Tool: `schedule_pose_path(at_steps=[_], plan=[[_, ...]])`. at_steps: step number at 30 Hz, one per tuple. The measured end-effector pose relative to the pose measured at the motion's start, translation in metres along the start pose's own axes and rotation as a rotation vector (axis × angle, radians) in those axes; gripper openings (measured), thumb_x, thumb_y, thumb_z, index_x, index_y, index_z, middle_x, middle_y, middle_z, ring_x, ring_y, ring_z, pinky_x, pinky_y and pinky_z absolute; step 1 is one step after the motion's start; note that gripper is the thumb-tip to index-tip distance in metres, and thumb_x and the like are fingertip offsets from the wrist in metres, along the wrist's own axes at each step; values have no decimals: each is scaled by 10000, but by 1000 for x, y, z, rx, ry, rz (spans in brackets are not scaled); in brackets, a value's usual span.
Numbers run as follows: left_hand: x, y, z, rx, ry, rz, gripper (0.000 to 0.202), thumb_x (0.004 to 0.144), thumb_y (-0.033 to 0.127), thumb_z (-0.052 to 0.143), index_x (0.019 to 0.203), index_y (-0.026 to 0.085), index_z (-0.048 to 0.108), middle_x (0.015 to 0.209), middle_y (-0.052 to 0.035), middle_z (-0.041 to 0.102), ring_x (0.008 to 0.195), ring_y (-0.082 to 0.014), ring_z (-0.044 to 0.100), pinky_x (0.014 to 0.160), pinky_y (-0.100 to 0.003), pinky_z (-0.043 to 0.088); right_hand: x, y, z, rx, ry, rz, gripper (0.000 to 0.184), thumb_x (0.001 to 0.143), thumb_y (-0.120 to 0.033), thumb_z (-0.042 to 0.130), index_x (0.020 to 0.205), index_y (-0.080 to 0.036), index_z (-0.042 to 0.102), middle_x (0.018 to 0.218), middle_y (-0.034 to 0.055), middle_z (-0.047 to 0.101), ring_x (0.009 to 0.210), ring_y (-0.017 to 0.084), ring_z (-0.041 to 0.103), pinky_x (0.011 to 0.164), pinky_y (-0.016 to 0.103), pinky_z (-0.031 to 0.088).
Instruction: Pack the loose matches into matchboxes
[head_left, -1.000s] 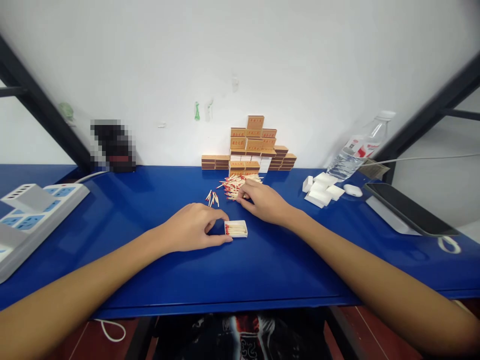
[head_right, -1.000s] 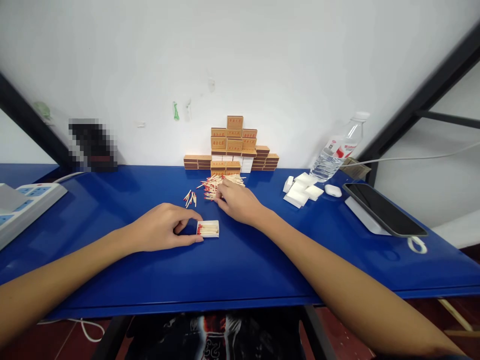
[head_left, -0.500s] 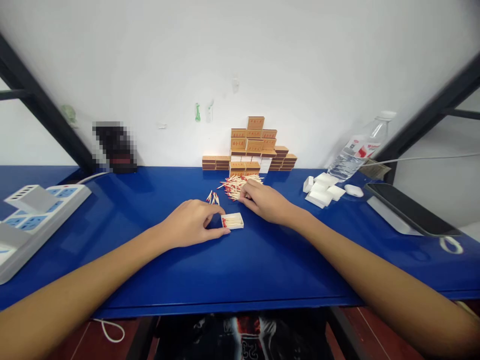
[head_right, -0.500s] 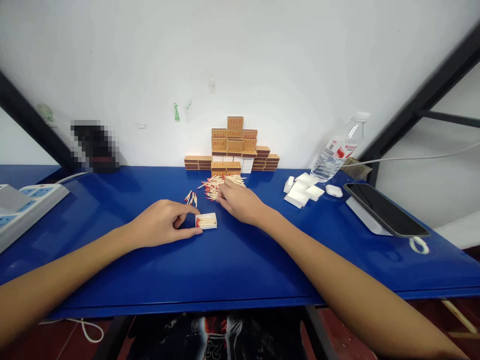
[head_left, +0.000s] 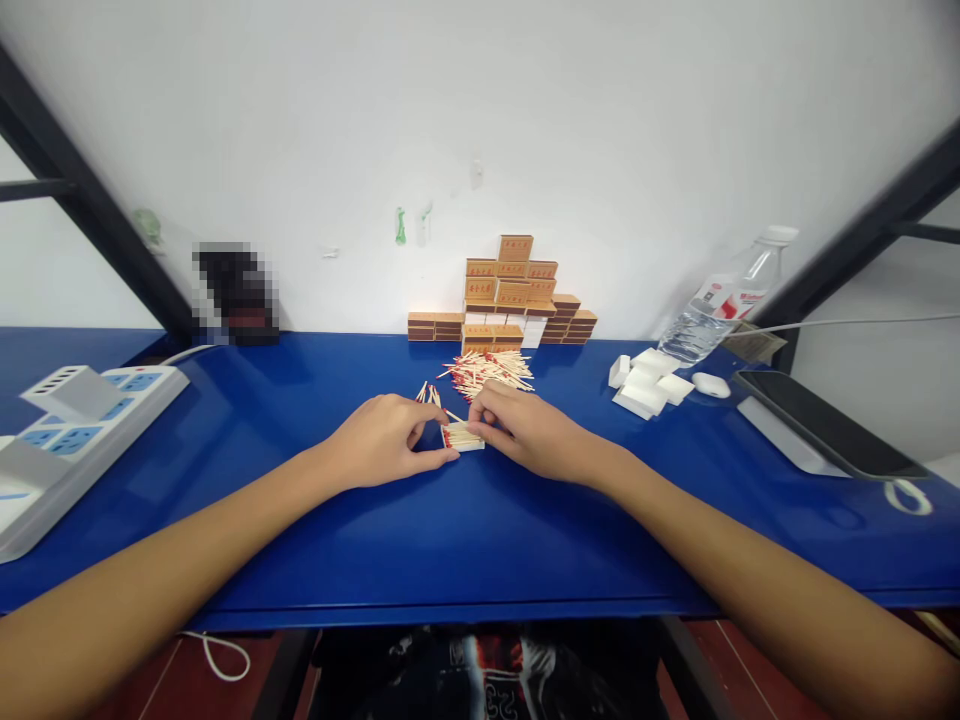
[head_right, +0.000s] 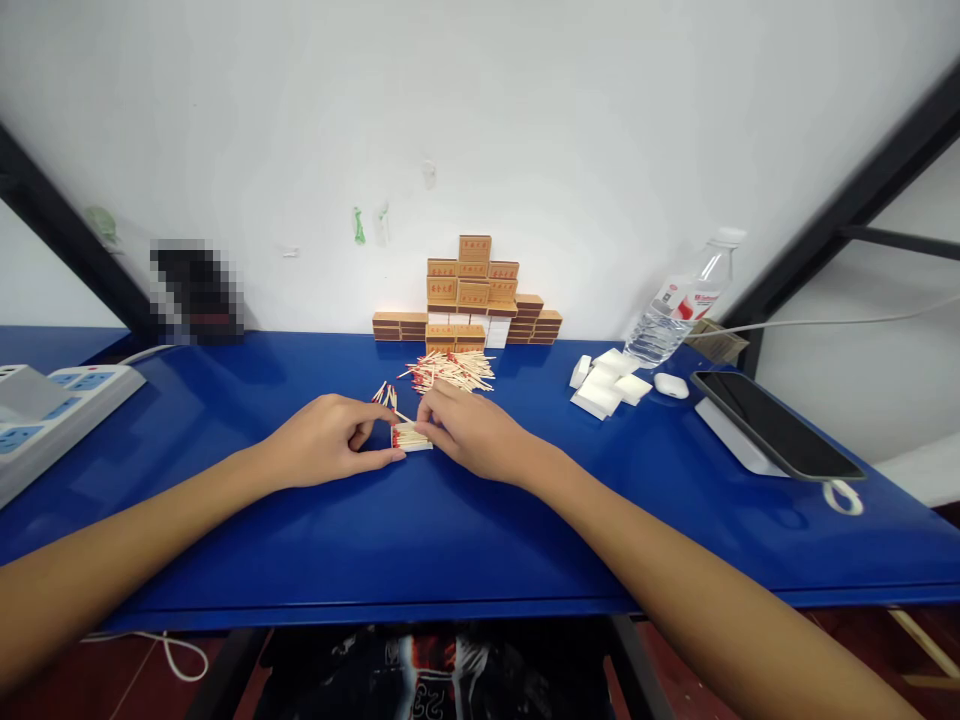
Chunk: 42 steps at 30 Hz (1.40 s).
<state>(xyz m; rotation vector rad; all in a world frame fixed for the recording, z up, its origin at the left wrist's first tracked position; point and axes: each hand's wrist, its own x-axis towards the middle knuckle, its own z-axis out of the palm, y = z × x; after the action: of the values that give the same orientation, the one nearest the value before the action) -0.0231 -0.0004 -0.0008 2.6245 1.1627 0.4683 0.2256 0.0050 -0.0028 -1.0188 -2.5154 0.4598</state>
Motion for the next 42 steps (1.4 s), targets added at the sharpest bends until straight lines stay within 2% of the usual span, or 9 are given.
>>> schedule_pose_path(at_steps=[7,20,24,31,37,40,42], plan=[[0,0,-1,-17,1,-16,417,884,534,717,1128,199,758,601,46,614,538,-124,555,575,-263,364,-4,5,-3,6,25,-40,117,1034,-257,531,950,-205,593,957,43,590,842,169,544,738,298,417],[1,-1,-2,-45,-2,11,387,895,539,701,1077,201,756,586,53,571,525,-114,530,557,-257,357,-5,5,-14,-113,-28,-25,98,1034,-225,540,1007,-214,634,1019,58,568,855,189,552,749,316,425],[0,-1,-1,-32,-2,24,369,900,520,703,1076,200,753,585,54,566,526,-113,523,548,-257,349,-4,6,-12,-67,16,-42,104,1031,-222,546,1013,-214,648,996,54,580,867,187,550,765,317,431],[-1,1,0,-8,0,48,363,904,515,699,1073,198,753,597,53,577,527,-111,526,542,-261,352,-2,4,-6,13,-28,-36,58,983,-213,623,976,-209,680,927,26,557,819,160,527,722,292,410],[-2,2,0,-26,-4,81,340,909,480,696,1087,196,753,607,51,591,523,-109,531,556,-264,373,2,8,-7,3,66,-46,75,978,-215,617,921,-212,665,887,26,571,827,173,537,737,301,417],[-2,3,0,-32,-18,89,344,906,483,704,1087,196,754,616,48,600,536,-110,546,565,-261,380,4,19,-7,-46,125,-28,73,984,-199,587,1007,-214,654,934,38,585,844,181,556,769,312,434],[-2,4,0,-35,-36,89,352,906,491,706,1087,193,753,616,48,601,538,-110,551,565,-259,381,6,28,-5,-102,130,0,138,994,-202,567,1109,-215,640,1019,62,588,901,200,577,815,333,448]])
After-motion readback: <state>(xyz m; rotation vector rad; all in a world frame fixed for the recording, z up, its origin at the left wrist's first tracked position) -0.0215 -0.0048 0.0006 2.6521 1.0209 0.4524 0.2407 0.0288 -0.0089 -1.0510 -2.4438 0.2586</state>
